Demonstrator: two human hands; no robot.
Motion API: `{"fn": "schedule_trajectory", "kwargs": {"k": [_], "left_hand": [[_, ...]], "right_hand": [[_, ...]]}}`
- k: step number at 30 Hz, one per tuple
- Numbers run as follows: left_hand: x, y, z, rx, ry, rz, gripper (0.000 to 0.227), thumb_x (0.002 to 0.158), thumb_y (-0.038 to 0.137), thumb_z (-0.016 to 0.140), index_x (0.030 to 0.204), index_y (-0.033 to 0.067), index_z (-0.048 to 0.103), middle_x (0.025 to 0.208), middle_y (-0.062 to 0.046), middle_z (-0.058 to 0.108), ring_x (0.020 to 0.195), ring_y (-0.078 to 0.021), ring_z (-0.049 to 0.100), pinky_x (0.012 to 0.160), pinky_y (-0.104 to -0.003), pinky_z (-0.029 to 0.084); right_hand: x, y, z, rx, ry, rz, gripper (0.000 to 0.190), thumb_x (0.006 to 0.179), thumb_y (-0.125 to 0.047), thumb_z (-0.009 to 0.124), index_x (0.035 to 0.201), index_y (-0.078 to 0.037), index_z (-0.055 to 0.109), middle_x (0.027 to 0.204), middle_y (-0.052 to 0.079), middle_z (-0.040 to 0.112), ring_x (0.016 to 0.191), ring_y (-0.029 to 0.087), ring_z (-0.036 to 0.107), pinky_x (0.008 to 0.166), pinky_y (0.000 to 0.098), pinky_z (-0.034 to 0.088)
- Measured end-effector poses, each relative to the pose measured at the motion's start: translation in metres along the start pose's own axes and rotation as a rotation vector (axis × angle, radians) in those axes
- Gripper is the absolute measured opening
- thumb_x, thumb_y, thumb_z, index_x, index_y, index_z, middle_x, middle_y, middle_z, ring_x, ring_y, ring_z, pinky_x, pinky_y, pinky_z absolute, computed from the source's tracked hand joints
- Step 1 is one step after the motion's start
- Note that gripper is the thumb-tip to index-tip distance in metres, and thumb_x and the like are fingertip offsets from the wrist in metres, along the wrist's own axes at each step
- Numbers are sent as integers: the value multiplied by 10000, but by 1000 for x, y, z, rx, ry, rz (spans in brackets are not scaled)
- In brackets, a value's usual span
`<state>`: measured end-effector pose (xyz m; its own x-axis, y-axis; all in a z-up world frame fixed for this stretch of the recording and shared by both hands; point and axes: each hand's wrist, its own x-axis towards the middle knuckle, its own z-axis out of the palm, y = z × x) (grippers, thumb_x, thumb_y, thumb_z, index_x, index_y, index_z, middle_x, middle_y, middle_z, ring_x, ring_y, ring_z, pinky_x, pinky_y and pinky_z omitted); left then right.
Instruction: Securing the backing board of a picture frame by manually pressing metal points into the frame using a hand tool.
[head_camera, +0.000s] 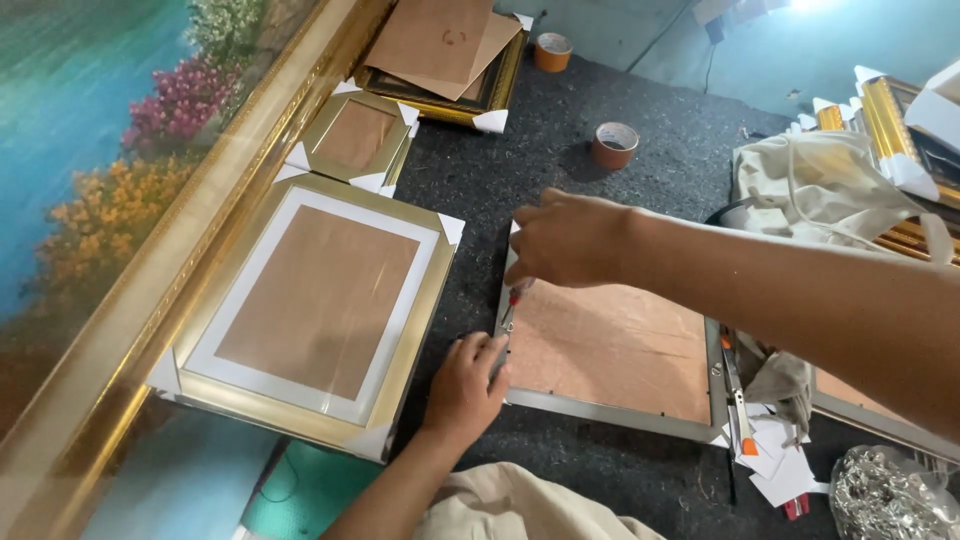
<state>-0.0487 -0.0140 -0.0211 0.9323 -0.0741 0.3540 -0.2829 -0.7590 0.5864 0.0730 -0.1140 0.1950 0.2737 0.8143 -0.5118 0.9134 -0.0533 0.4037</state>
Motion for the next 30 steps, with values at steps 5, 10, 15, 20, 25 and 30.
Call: {"fn": "schedule_trajectory", "kwargs": {"k": [5, 10, 15, 20, 25, 30], "left_hand": [[1, 6, -14, 227, -83, 53, 425, 804, 321, 535, 1197, 162, 525, 1106, -66, 538, 960, -282, 468, 716, -441, 402], [2, 2, -13, 290, -83, 103, 431, 807, 319, 508, 1210, 165, 512, 1119, -56, 533, 958, -275, 470, 711, -442, 386], [4, -1, -14, 291, -157, 110, 474, 825, 344, 504, 1252, 143, 462, 1157, -92, 499, 1002, -292, 450, 750, -461, 382], [1, -3, -14, 279, -146, 127, 484, 840, 368, 447, 1269, 147, 416, 1168, -102, 480, 1025, -302, 444, 789, -461, 369], [2, -5, -13, 292, -164, 126, 524, 856, 373, 379, 1321, 133, 348, 1275, -119, 425, 1102, -307, 411, 813, -454, 346], [5, -3, -14, 280, -248, 89, 534, 865, 366, 357, 1345, 138, 307, 1393, -103, 306, 1259, -321, 283, 822, -469, 340]], "right_hand": [[16, 10, 19, 351, 34, -128, 267, 860, -135, 462, 1040, -240, 629, 832, 50, 647, 757, 263, 595, 652, 392, 485], [24, 8, 14, 603, -27, 96, 213, 814, -194, 527, 952, -263, 674, 799, 14, 667, 684, 248, 630, 583, 362, 495], [37, -4, 20, 904, -144, 827, 428, 918, -309, 388, 755, -2, 637, 814, 146, 642, 748, 295, 622, 650, 377, 486], [18, -1, 28, 402, -477, 348, 305, 935, -312, 376, 1195, -179, 464, 1007, 112, 550, 832, 329, 604, 591, 382, 501], [7, -4, 12, 484, -268, 440, 244, 852, -161, 457, 1034, -316, 509, 939, -13, 562, 916, 224, 528, 681, 407, 417], [21, -2, 30, 569, 16, 92, 223, 857, -213, 486, 991, -273, 655, 774, 34, 655, 731, 240, 595, 643, 394, 465]]}}
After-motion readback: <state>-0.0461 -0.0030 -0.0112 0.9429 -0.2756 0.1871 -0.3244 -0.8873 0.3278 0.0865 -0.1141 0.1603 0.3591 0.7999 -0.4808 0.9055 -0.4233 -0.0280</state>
